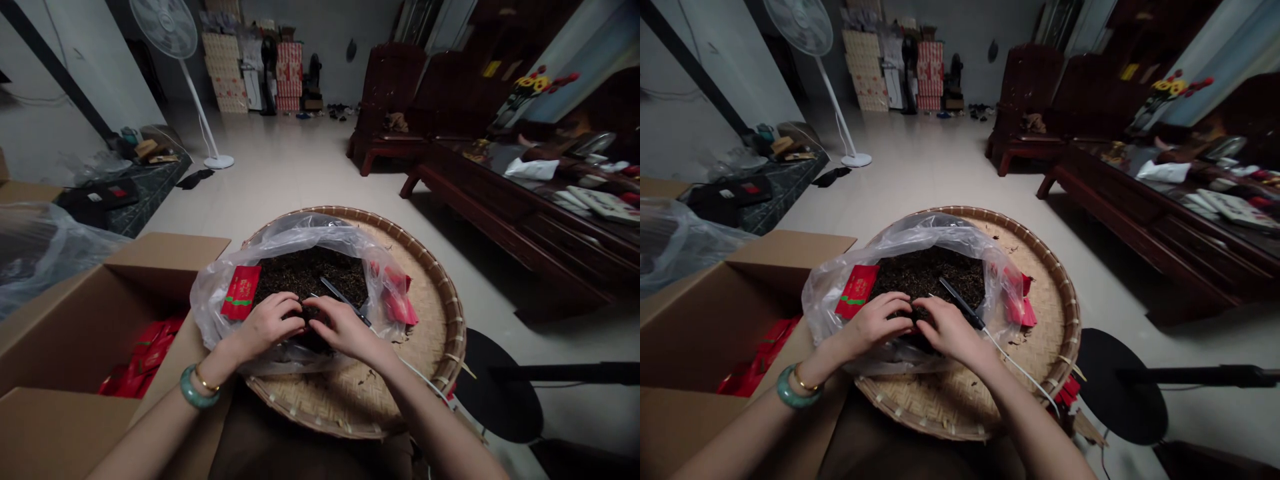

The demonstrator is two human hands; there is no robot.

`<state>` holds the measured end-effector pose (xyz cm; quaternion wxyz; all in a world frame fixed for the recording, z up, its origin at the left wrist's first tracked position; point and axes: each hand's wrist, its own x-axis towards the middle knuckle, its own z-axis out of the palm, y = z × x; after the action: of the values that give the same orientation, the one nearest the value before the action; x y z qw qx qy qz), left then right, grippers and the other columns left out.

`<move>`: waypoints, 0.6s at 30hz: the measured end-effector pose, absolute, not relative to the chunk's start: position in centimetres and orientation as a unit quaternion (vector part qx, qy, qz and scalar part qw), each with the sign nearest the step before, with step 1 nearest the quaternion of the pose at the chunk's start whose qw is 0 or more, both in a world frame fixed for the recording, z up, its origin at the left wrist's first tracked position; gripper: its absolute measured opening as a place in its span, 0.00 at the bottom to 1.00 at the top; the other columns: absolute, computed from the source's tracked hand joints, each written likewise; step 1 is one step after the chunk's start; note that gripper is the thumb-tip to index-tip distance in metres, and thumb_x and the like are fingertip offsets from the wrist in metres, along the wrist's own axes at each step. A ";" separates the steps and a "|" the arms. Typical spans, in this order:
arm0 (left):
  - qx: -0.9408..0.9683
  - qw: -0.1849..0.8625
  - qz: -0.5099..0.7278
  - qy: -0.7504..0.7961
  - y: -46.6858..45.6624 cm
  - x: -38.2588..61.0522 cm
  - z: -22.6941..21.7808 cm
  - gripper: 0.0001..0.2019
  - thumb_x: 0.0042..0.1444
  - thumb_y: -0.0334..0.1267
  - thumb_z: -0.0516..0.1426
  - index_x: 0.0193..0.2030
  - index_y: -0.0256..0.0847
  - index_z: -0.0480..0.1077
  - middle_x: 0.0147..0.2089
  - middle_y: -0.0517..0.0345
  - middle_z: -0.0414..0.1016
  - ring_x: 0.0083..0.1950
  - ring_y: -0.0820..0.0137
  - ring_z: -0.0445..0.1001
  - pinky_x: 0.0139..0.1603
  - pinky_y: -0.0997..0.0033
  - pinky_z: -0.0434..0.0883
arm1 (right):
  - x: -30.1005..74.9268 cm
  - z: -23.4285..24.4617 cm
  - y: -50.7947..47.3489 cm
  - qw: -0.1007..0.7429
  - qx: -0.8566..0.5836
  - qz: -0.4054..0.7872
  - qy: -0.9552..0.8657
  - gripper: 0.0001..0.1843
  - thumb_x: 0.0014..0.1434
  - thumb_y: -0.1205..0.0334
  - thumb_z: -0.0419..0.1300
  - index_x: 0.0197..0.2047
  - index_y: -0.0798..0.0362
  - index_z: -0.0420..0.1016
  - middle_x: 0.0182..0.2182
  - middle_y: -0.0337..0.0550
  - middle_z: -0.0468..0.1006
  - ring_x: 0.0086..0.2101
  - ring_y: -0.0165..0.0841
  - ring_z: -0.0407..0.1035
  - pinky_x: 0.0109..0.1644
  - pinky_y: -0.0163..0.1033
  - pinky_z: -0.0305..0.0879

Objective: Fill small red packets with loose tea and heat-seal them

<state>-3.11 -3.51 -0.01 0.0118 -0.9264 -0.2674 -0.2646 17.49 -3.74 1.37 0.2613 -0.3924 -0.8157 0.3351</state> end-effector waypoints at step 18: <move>-0.843 -0.206 -0.328 -0.374 -3.8 -3.6 -1.6 0.25 0.53 0.39 0.61 0.56 0.40 0.61 0.54 0.45 0.66 0.53 0.62 0.67 0.51 0.58 0.70 | 17.3 -0.1 -4.6 0.296 -0.404 0.312 -0.808 0.04 0.57 0.68 0.59 0.34 0.52 0.76 0.32 0.42 0.73 0.32 0.30 0.69 0.36 0.34 0.65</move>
<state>-3.61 -3.83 -1.64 -0.2058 -0.8430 -0.3736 -0.3278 17.31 -4.65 -0.09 0.2958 -0.4035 -0.8076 0.3123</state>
